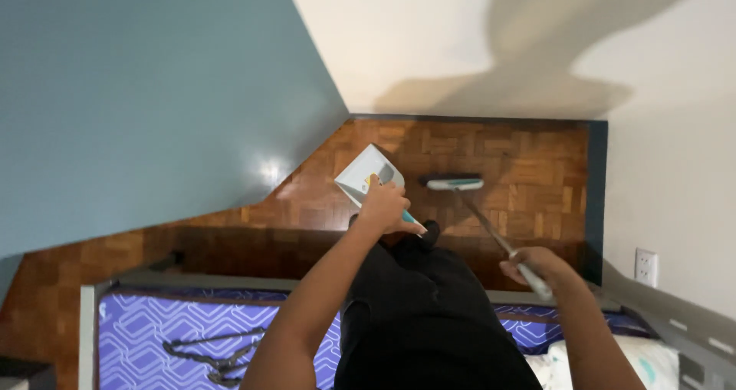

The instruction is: The person sweeps a wooden floor in a bedroom using a broom and dustpan. They move around the room, sweeping debris into the dustpan and navigating around a bed with a blue patterned sheet and a wardrobe.

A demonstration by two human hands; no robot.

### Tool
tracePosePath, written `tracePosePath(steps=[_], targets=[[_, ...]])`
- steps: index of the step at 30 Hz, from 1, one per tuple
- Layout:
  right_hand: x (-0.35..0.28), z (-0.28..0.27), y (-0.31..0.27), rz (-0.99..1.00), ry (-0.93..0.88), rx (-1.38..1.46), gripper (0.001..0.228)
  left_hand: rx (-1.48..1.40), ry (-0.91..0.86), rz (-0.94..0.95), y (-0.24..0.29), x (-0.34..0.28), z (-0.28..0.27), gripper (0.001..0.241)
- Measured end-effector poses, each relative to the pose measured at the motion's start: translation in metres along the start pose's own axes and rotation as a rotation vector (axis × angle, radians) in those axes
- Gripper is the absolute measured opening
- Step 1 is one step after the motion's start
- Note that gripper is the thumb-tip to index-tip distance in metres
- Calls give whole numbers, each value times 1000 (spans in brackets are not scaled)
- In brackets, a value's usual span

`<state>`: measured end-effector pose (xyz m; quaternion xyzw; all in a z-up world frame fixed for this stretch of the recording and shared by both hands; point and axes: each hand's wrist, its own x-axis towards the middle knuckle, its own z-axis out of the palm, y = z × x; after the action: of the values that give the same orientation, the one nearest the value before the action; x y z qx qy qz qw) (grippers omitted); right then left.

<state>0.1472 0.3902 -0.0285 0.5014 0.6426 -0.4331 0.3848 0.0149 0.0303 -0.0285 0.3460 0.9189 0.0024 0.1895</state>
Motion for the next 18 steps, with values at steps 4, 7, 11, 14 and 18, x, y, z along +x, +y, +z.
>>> tracePosePath(steps=[4,7,11,14,18], targets=[[73,1,55,-39,-172,189,20,-51,-99,-62,22,14,-13,85],[82,5,84,-34,-166,308,17,-171,268,-239,34,1,2,58],[37,-1,117,-124,-146,-17,45,-774,548,-1352,12,37,266,111],[98,8,149,-96,74,-300,40,-1446,438,-1564,35,-6,122,27],[66,-6,140,-133,12,5,32,-1430,504,-1411,44,-10,116,43]])
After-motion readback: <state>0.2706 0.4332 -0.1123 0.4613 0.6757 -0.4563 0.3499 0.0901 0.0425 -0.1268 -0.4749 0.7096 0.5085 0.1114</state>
